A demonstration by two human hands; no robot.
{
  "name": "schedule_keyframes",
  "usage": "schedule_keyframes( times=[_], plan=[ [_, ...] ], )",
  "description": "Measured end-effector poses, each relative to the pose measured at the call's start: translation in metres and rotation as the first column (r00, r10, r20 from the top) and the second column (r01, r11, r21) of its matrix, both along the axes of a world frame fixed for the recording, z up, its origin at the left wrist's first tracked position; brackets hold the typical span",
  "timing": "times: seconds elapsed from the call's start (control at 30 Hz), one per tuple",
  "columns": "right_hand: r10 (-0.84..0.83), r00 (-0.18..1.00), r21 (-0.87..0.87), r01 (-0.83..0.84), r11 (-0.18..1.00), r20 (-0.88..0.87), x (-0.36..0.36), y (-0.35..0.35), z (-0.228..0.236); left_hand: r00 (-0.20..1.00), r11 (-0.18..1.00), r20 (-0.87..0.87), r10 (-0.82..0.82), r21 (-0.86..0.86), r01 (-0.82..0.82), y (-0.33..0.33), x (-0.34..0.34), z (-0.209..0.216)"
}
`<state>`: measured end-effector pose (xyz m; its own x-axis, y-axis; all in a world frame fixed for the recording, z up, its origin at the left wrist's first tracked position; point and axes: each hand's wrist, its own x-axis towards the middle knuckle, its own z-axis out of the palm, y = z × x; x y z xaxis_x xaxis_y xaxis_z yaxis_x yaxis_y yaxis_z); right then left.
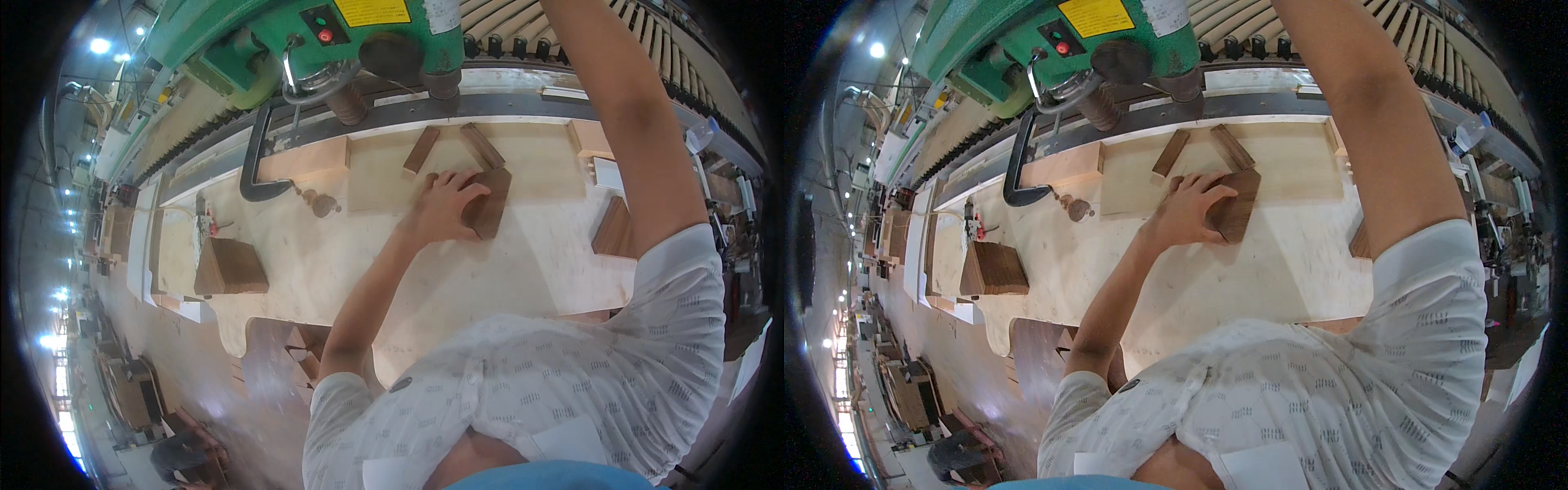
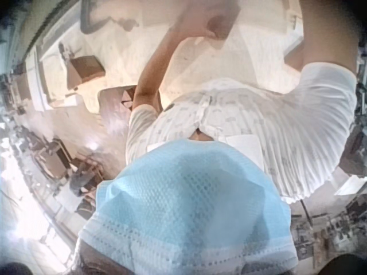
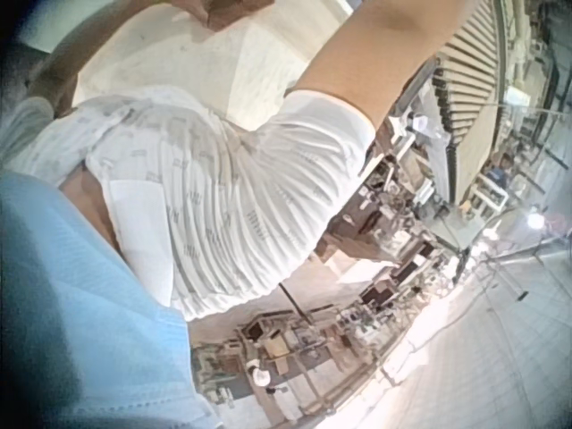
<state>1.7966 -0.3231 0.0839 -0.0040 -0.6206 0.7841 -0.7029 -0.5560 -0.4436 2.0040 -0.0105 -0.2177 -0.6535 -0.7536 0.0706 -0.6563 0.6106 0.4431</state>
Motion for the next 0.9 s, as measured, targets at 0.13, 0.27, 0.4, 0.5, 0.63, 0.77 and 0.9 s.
schedule_keyframes(
  times=[0.13, 0.27, 0.4, 0.5, 0.63, 0.77, 0.9],
  plan=[
    [0.007, 1.0, -0.01, -0.007, 1.0, 0.002, -0.005, -0.003, 0.004, 0.972, 0.972, -0.035, 0.232, -0.016, -0.233, 0.038, 0.008, -0.018],
    [0.049, 0.999, -0.012, -0.049, 0.999, -0.001, 0.006, -0.006, 0.001, 0.893, 0.882, -0.19, 0.407, -0.172, -0.439, 0.046, 0.029, -0.067],
    [0.033, 0.999, -0.017, -0.033, 0.999, -0.011, 0.005, -0.006, 0.001, 0.899, 0.832, -0.166, 0.406, -0.34, -0.439, 0.013, 0.023, -0.038],
    [0.038, 0.999, -0.012, -0.038, 0.999, -0.014, 0.008, -0.005, 0.004, 0.878, 0.812, -0.259, 0.403, -0.341, -0.473, -0.021, 0.023, -0.048],
    [0.051, 0.999, -0.01, -0.052, 0.999, -0.017, 0.015, -0.008, 0.009, 0.883, 0.818, -0.238, 0.405, -0.338, -0.466, -0.045, 0.028, -0.047],
    [0.061, 0.998, -0.008, -0.061, 0.998, 0.0, 0.012, -0.019, 0.003, 0.825, 0.753, -0.329, 0.459, -0.349, -0.558, -0.042, 0.023, -0.057],
    [0.086, 0.992, -0.044, -0.082, 0.996, 0.088, -0.011, -0.021, -0.013, 0.753, 0.688, -0.352, 0.555, -0.315, -0.654, -0.041, 0.023, -0.063]
  ],
)
